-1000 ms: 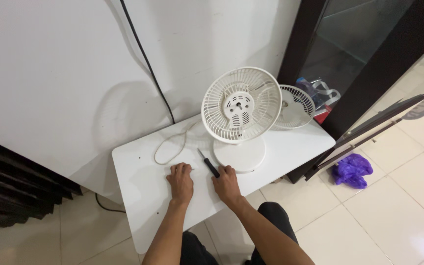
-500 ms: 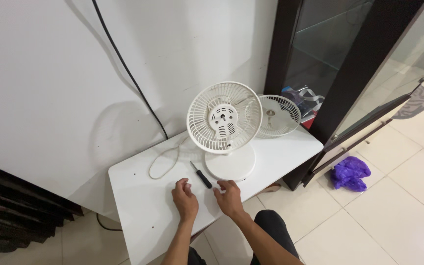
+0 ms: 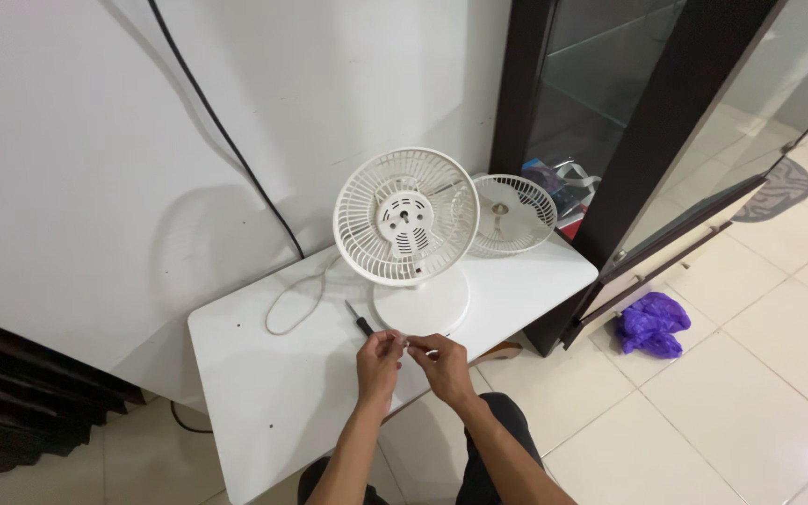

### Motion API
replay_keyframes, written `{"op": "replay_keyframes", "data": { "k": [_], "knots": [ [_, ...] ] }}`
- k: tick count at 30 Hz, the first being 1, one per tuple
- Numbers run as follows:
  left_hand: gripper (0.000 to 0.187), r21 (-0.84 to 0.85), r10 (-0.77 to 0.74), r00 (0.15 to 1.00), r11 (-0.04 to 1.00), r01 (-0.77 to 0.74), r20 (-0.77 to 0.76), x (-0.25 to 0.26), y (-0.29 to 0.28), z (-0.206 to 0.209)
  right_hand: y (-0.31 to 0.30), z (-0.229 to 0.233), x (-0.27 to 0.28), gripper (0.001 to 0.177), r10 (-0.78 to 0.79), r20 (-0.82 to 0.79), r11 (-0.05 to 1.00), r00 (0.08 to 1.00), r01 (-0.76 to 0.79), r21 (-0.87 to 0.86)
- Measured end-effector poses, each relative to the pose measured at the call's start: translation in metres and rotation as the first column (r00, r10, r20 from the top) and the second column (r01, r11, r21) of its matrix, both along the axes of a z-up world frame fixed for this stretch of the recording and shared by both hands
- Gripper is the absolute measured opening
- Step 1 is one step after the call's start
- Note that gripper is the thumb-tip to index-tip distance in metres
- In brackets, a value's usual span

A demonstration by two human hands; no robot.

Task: The person assembles a white table fan on a white table. They place the fan blade into the front grille and use a screwdriver to tighten the central nut, securing the blade to the motor shaft.

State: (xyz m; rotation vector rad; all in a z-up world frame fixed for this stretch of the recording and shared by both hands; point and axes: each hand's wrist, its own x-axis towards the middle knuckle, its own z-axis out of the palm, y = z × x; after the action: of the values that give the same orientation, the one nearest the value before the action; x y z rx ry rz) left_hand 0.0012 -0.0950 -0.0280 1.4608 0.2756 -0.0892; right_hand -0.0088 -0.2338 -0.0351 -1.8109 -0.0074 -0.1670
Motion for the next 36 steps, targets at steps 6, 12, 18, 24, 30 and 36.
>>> {"op": "replay_keyframes", "data": {
  "k": [6, 12, 18, 24, 30, 36],
  "knots": [
    [0.028, 0.044, -0.060, 0.997, 0.997, 0.058, 0.044, 0.005, -0.014, 0.021, -0.014, 0.017, -0.007, 0.018, -0.063, 0.113, 0.995, 0.992, 0.071, -0.067],
    [0.031, 0.282, -0.110, 0.952, 0.959, 0.026, 0.286, 0.020, -0.027, 0.038, -0.021, 0.038, 0.008, 0.016, -0.223, 0.266, 0.970, 0.938, 0.239, -0.031],
    [0.030, 0.446, -0.104, 0.763, 0.858, -0.256, 0.638, 0.063, -0.027, 0.085, -0.029, 0.069, 0.041, 0.016, -0.354, 0.383, 0.927, 0.853, 0.375, 0.019],
    [0.027, 0.564, -0.259, 0.660, 0.769, -0.300, 0.705, 0.109, -0.026, 0.137, -0.030, 0.098, 0.086, 0.016, -0.305, 0.498, 0.937, 0.811, 0.349, 0.007],
    [0.020, 0.612, -0.300, 0.668, 0.734, -0.295, 0.681, 0.123, -0.030, 0.152, -0.021, 0.102, 0.112, 0.016, -0.280, 0.565, 0.935, 0.776, 0.354, -0.023],
    [0.018, 0.646, -0.340, 0.652, 0.699, -0.306, 0.678, 0.127, -0.029, 0.152, -0.019, 0.094, 0.124, 0.013, -0.309, 0.581, 0.916, 0.753, 0.400, -0.031]
  ]
}}
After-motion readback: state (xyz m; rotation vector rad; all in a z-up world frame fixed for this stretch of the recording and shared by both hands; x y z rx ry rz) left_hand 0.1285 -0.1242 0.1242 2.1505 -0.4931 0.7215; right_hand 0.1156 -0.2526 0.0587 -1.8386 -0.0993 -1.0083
